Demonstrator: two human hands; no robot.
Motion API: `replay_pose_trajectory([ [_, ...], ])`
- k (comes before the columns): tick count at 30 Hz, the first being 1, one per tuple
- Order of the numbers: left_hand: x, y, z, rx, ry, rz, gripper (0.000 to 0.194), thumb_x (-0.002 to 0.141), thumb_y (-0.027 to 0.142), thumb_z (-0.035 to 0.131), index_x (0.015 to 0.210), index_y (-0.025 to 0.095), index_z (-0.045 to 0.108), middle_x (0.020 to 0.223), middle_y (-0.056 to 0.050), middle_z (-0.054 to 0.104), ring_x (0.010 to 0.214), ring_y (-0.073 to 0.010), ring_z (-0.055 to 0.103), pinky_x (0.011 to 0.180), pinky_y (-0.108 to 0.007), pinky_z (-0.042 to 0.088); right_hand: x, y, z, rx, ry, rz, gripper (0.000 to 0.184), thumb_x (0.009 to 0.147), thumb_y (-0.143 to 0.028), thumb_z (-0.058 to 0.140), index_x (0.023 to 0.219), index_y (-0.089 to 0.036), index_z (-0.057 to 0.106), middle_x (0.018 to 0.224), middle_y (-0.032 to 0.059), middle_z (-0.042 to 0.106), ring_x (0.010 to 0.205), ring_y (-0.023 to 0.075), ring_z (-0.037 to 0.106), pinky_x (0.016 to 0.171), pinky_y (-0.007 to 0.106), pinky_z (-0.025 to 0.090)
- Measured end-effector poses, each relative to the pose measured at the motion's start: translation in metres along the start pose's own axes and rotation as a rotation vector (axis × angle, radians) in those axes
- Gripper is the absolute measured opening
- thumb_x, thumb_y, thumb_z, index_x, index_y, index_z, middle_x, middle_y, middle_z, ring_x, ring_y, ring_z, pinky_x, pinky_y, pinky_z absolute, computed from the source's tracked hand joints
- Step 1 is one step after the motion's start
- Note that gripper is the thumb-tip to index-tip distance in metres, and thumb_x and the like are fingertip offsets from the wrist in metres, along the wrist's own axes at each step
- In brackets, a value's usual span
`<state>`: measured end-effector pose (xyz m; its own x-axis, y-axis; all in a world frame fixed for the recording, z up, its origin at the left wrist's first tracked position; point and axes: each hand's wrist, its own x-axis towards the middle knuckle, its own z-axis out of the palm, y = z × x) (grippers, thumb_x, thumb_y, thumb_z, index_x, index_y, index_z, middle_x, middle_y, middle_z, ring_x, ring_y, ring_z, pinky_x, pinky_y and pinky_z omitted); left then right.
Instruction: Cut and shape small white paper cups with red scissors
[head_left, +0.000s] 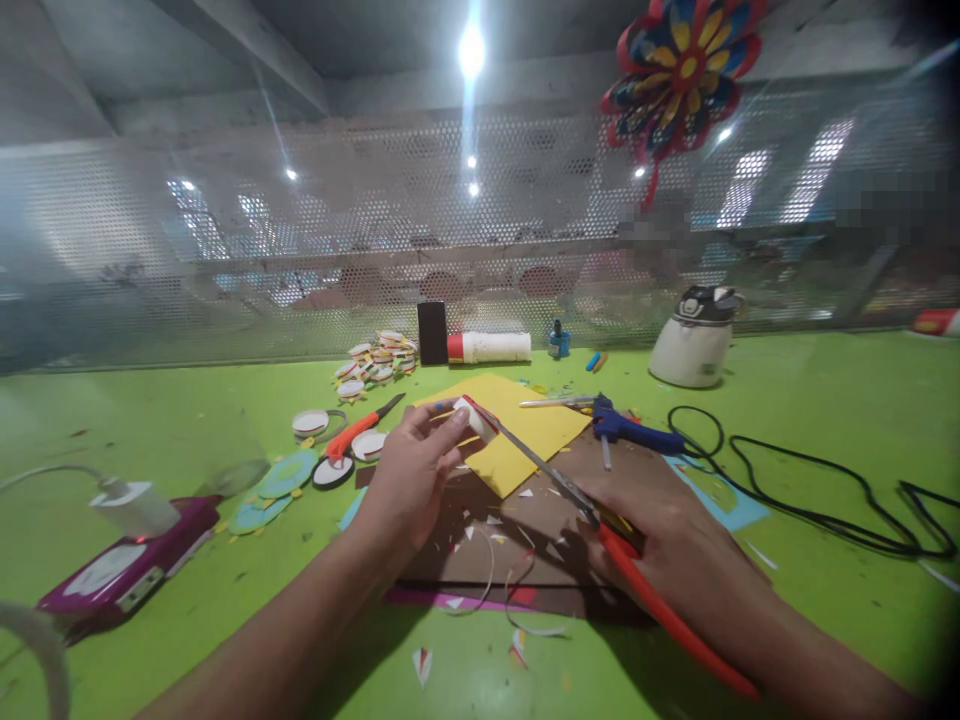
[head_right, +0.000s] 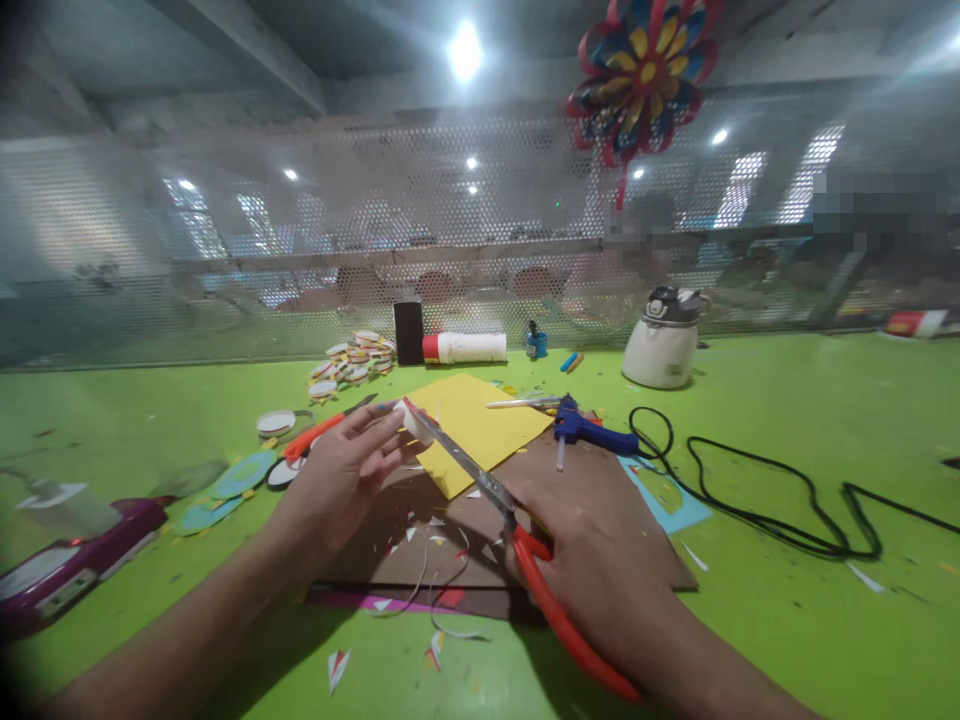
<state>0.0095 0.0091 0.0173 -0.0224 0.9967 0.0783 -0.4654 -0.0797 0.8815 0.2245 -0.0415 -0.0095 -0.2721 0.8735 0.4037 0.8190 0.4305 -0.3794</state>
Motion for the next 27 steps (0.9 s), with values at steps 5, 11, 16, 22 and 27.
replay_pose_trajectory([
  [5,0.0008,-0.0007,-0.0004,0.003,-0.019,-0.006,0.021,0.076,0.019,0.077,0.092,0.011,0.067,0.102,-0.014,0.074,0.092,-0.0228,0.072,0.090,-0.037,0.054,-0.0011,0.0016,0.0010,0.008,0.037,-0.041,0.036,0.078,-0.021,0.050,0.101,-0.022,0.077,0.095,0.0082,0.080,0.081,0.0284,0.072,0.071,0.041,0.054],
  [11,0.0003,-0.0003,-0.0005,0.017,-0.010,-0.027,0.020,0.079,0.018,0.074,0.096,0.010,0.065,0.104,-0.015,0.074,0.090,-0.0216,0.072,0.089,-0.036,0.055,-0.0026,0.0038,0.0012,0.009,-0.031,-0.004,0.032,0.079,-0.022,0.049,0.098,-0.021,0.075,0.090,0.0080,0.079,0.080,0.0286,0.070,0.073,0.042,0.053],
  [16,0.0001,-0.0002,0.0002,0.009,0.011,0.013,0.016,0.079,0.014,0.074,0.092,0.010,0.066,0.097,-0.013,0.075,0.090,-0.0207,0.073,0.087,-0.033,0.056,-0.0027,-0.0002,-0.0001,0.053,-0.021,-0.003,0.031,0.080,-0.022,0.050,0.100,-0.023,0.073,0.100,0.0076,0.077,0.092,0.0303,0.069,0.080,0.045,0.051],
  [22,0.0024,-0.0021,0.0003,0.038,0.023,-0.004,0.019,0.079,0.015,0.074,0.094,0.010,0.065,0.100,-0.012,0.074,0.088,-0.0201,0.072,0.086,-0.033,0.056,-0.0034,0.0007,0.0007,0.066,-0.054,0.046,0.036,0.079,-0.022,0.050,0.108,-0.025,0.072,0.105,0.0058,0.077,0.097,0.0285,0.070,0.084,0.044,0.052],
  [27,0.0020,-0.0031,0.0000,0.045,0.031,-0.012,0.023,0.076,0.018,0.076,0.095,0.010,0.065,0.104,-0.013,0.073,0.091,-0.0210,0.072,0.088,-0.033,0.056,-0.0052,0.0017,0.0009,0.017,-0.054,0.060,0.035,0.079,-0.023,0.053,0.108,-0.023,0.073,0.105,0.0065,0.078,0.095,0.0284,0.071,0.080,0.041,0.054],
])
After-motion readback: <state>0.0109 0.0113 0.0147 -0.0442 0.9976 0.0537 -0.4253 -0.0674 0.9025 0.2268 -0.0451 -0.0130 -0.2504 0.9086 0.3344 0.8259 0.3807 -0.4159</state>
